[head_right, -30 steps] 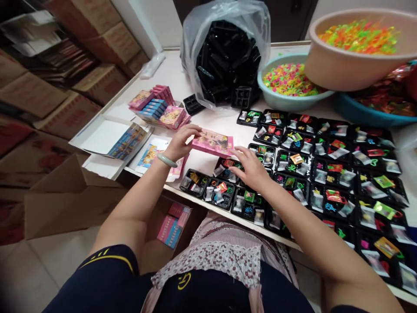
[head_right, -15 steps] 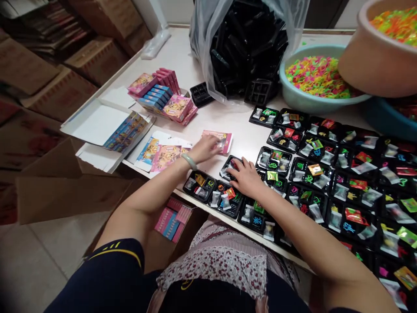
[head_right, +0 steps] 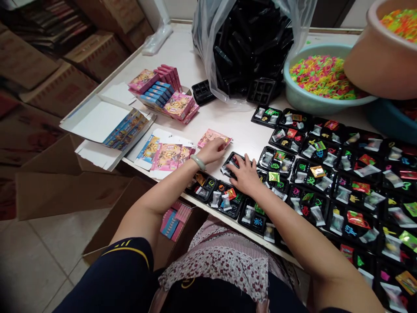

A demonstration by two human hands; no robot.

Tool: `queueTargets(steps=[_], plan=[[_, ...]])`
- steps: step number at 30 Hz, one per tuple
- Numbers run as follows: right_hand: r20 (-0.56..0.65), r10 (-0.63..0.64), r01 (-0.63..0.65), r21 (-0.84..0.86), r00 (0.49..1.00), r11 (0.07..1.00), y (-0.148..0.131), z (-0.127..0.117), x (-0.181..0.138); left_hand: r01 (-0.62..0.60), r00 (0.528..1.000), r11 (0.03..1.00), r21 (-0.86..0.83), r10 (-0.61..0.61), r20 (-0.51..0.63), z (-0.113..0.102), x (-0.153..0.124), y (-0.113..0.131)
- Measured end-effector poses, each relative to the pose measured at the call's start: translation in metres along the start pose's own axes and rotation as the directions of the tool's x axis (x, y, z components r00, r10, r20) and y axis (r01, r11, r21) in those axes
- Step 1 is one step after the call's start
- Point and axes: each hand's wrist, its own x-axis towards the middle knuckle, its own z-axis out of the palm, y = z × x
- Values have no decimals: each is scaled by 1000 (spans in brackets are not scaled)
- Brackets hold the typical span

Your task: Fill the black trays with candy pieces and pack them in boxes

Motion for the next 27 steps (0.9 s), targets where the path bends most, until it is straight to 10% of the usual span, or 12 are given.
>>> queueTargets(steps=[8, 27], plan=[[-148, -124, 135, 63, 981, 989, 11, -6, -1, 18, 999, 783, -622, 2, 32, -21, -25, -23], [-150, -14, 42, 180, 989, 983, 6, -2, 32, 233, 968, 731, -641, -111, 225, -15, -8, -23]])
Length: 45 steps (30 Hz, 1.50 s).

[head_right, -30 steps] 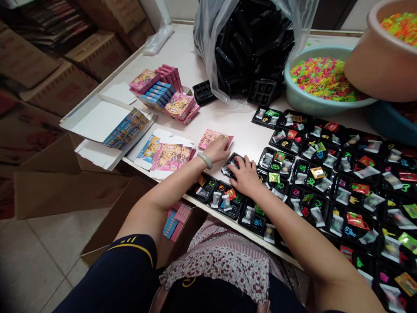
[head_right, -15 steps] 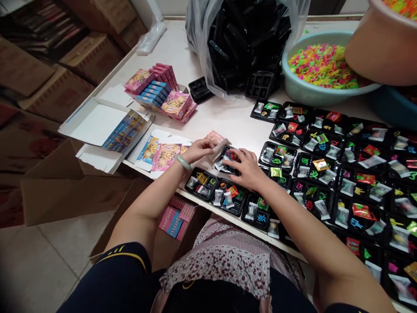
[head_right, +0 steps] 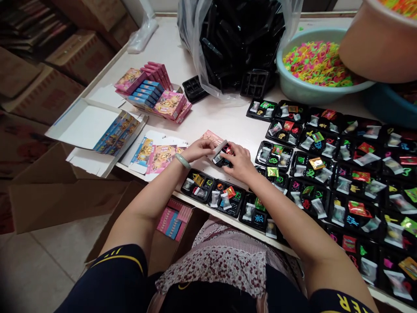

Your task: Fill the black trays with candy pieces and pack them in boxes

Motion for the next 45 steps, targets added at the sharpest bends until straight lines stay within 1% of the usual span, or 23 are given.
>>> queueTargets(steps=[5, 9, 13, 17, 19, 23, 26, 29, 31, 34, 37, 40, 43, 45], plan=[[-33, 43, -42, 42, 999, 998, 2, 3, 6, 22, 999, 1000, -19, -23, -28, -3, 3, 0], [-37, 28, -25, 72, 999, 997, 4, 4, 8, 42, 999, 999, -34, -42, 0, -3, 4, -1], [-25, 68, -68, 23, 997, 997, 0, 10, 11, 34, 998, 992, -119, -39, -46, 0, 7, -2], [-7, 105, -105, -44, 994, 993, -3, 17, 14, 57, 995, 988, -141, -67, -68, 7, 11, -5], [-4, 99, -99, -39, 995, 994, -1, 18, 14, 72, 993, 988, -140, -84, -84, 10, 12, -6], [-1, 68, -68, 1, 998, 998, 2, 17, 10, 96, 991, 989, -114, -106, -84, 13, 10, -6], [19, 63, -63, -8, 998, 998, 0, 14, 10, 78, 991, 989, -128, -91, -98, 15, 7, -4], [50, 46, -47, 11, 998, 999, -1, 5, 8, 61, 993, 988, -140, -74, -89, 18, 5, -3], [26, 36, -36, 6, 999, 999, 1, -5, 4, 44, 996, 993, -110, -53, -73, 20, 3, -3], [-12, 72, -73, -97, 997, 993, 5, -17, -9, 4, 996, 999, -39, -8, -83, 25, 1, -3], [70, 107, -92, -196, 992, 976, 3, -20, -19, 5, 995, 1000, 2, -5, -100, 29, 0, -1], [140, 160, -124, -233, 977, 964, -5, -16, -20, 11, 996, 999, 41, -7, -86, 31, 0, 3], [144, 213, -175, -240, 966, 955, -14, -14, -19, -2, 998, 996, 90, 8, -58, 31, 0, 7], [140, 207, -170, -235, 968, 957, -16, -14, -19, 2, 999, 995, 97, 2, -48, 32, -1, 8]])
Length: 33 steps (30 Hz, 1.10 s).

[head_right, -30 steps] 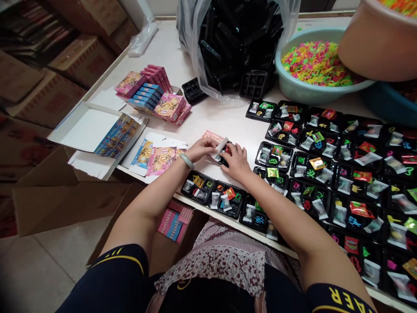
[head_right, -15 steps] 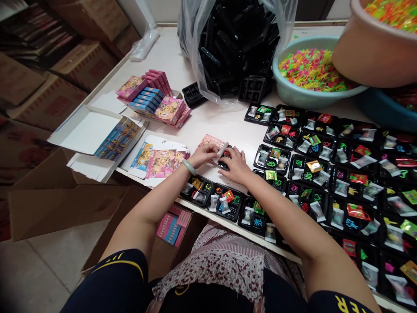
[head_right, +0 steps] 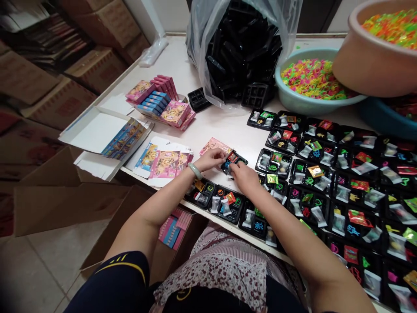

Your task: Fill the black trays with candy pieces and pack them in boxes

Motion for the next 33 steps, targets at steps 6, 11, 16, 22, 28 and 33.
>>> queueTargets(steps=[6, 11, 16, 22, 28, 33], plan=[[4, -54, 54, -80, 999, 995, 1, -2, -2, 14, 1000, 1000, -28, -14, 0, 1, -2, -1], [31, 12, -9, -81, 999, 997, -8, -5, 5, 14, 1000, 999, -37, -15, -26, -1, 0, -4], [44, 112, -115, 90, 993, 989, -15, 0, 16, 33, 999, 993, -117, -33, -3, 12, 3, -6], [-176, 64, 22, 452, 982, 892, 14, -11, 3, 23, 1000, 987, -158, -24, -1, 20, -8, 23], [-437, -117, 336, 466, 892, 818, 40, -75, -67, -107, 989, 898, -427, 139, 45, 25, -54, 88], [-415, 100, 168, 561, 904, 811, 38, -80, -139, -171, 943, 814, -555, 299, 147, 85, -108, 82]])
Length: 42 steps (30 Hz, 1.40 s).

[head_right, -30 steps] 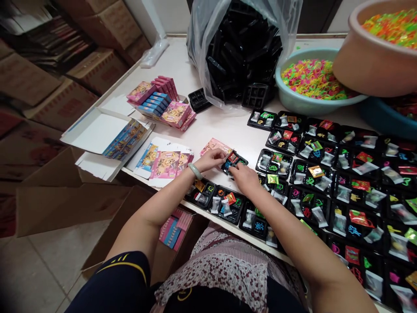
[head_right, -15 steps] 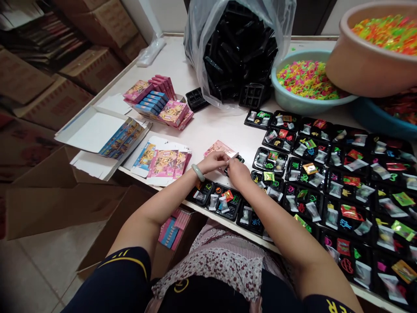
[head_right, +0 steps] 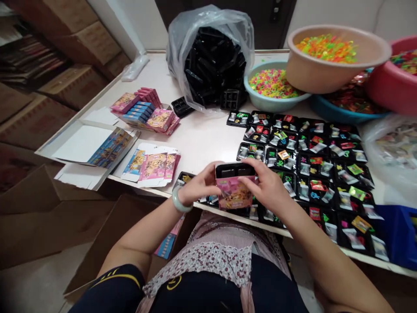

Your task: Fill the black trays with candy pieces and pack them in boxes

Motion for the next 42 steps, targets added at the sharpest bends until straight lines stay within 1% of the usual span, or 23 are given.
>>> queueTargets(steps=[2, 4, 6, 7, 8, 10, 12, 15, 17, 18, 20, 22, 23, 24, 25, 27, 29, 30, 34, 36, 38, 40, 42], plan=[[45, 33, -33, -6, 998, 999, 2, -3, -29, -4, 998, 1000, -25, 2, -64, 20, -22, -31], [152, 69, -71, 9, 986, 997, 8, -3, -57, 45, 988, 996, -81, -56, -144, 35, -42, -61], [239, 105, -118, 40, 965, 992, 14, 0, -82, 73, 973, 989, -126, -98, -209, 44, -58, -85], [250, 125, -147, 70, 960, 987, 17, 3, -94, 63, 964, 991, -121, -92, -249, 46, -64, -93], [227, 152, -180, 110, 962, 977, 20, 6, -104, 42, 954, 995, -89, -67, -291, 47, -68, -98], [139, 210, -235, 195, 968, 952, 24, 13, -119, 8, 937, 999, 41, 7, -349, 45, -75, -103], [63, 227, -235, 223, 972, 946, 25, 21, -128, -6, 933, 979, 201, 78, -352, 41, -79, -101], [69, 135, -144, 154, 988, 977, 22, 27, -130, -17, 940, 918, 395, 149, -307, 36, -82, -94], [75, 94, -103, 123, 993, 987, 20, 28, -126, -16, 939, 886, 464, 173, -297, 36, -82, -90], [69, 96, -104, 122, 993, 987, 19, 29, -123, -10, 938, 884, 468, 171, -302, 36, -81, -88], [22, 156, -158, 180, 987, 971, 19, 31, -117, 10, 932, 915, 404, 137, -334, 39, -78, -86], [1, 260, -246, 326, 966, 913, 19, 32, -112, 36, 930, 958, 285, 72, -360, 40, -75, -85], [15, 300, -282, 396, 954, 874, 19, 31, -110, 39, 930, 969, 242, 53, -365, 40, -74, -83], [42, 316, -302, 438, 948, 847, 18, 30, -108, 31, 934, 974, 226, 52, -354, 40, -74, -82], [75, 300, -301, 449, 951, 842, 17, 28, -107, 8, 945, 972, 236, 71, -321, 39, -74, -80], [124, 206, -239, 399, 971, 885, 14, 23, -106, -68, 969, 952, 299, 135, -209, 37, -75, -76], [140, 126, -167, 330, 982, 929, 10, 19, -105, -129, 977, 928, 349, 180, -117, 36, -76, -72], [137, 122, -159, 311, 983, 937, 8, 18, -104, -134, 977, 923, 360, 183, -105, 37, -75, -71], [112, 232, -256, 313, 966, 915, 3, 20, -98, -57, 973, 927, 372, 134, -186, 42, -71, -64], [122, 233, -260, 313, 965, 913, 2, 19, -98, -61, 978, 917, 395, 134, -159, 40, -70, -60], [156, 179, -218, 292, 971, 931, 3, 16, -101, -110, 988, 902, 418, 144, -51, 35, -71, -57], [185, 104, -151, 260, 977, 954, 5, 15, -107, -160, 987, 885, 437, 139, 78, 28, -74, -56], [192, 52, -95, 221, 980, 971, 6, 18, -114, -187, 980, 865, 465, 132, 148, 23, -78, -58]])
